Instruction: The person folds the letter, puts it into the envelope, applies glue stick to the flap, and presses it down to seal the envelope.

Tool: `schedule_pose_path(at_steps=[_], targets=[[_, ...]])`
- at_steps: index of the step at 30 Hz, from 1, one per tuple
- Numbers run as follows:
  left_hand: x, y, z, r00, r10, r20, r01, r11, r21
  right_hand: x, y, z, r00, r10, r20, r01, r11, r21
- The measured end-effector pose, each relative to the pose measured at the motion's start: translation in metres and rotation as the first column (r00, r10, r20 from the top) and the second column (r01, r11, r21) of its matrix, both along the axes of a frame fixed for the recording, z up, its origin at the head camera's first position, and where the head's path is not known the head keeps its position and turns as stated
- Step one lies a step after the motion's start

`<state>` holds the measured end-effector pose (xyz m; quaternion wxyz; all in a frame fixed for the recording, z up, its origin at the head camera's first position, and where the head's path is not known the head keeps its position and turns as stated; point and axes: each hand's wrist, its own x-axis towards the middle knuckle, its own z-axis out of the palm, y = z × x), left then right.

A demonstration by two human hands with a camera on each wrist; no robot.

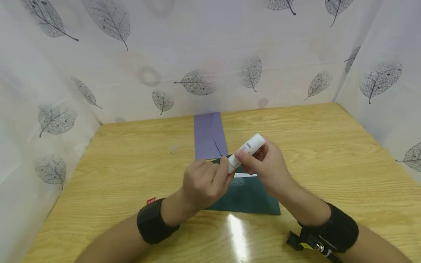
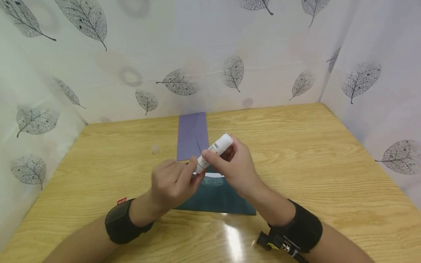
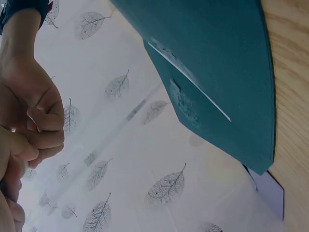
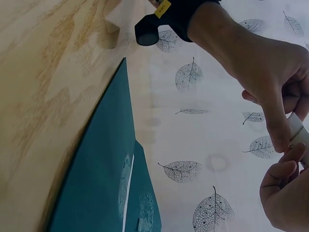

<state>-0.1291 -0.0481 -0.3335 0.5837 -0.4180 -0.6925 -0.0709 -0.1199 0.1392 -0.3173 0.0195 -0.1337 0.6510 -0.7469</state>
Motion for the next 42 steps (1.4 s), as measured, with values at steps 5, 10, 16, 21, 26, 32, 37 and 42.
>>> schedule_pose_path(at_steps=[5, 10, 16, 21, 26, 32, 37, 42], targets=[[-0.007, 0.0, 0.003, 0.984, -0.089, -0.156, 0.087, 0.996, -0.017, 0.001, -0.001, 0.0, 0.999, 0.049, 0.017, -0.048, 0.997, -0.065], [-0.014, -0.001, 0.005, 0.95, -0.185, -0.251, 0.177, 0.983, -0.056, 0.002, 0.001, 0.0, 0.994, 0.106, 0.039, -0.101, 0.988, -0.118], [-0.017, -0.001, 0.005, 0.961, -0.235, -0.147, 0.234, 0.972, -0.028, 0.002, 0.005, 0.004, 0.999, 0.044, 0.016, -0.042, 0.995, -0.091], [-0.025, -0.007, 0.006, 0.971, -0.202, 0.13, 0.211, 0.976, -0.061, -0.005, 0.014, 0.012, 0.988, -0.125, -0.087, 0.13, 0.99, 0.057], [-0.035, -0.017, 0.006, 0.942, -0.062, 0.33, 0.125, 0.977, -0.171, -0.011, 0.02, 0.016, 0.973, -0.177, -0.15, 0.192, 0.977, 0.09], [-0.045, -0.027, 0.005, 0.85, 0.122, 0.513, 0.069, 0.939, -0.338, -0.013, 0.021, 0.019, 0.962, -0.169, -0.217, 0.198, 0.972, 0.123], [-0.049, -0.032, 0.002, 0.771, 0.161, 0.617, 0.137, 0.903, -0.406, -0.014, 0.019, 0.018, 0.958, -0.124, -0.257, 0.156, 0.982, 0.107], [-0.05, -0.034, 0.001, 0.673, 0.268, 0.689, 0.159, 0.858, -0.489, -0.016, 0.019, 0.015, 0.948, -0.102, -0.302, 0.145, 0.982, 0.121]])
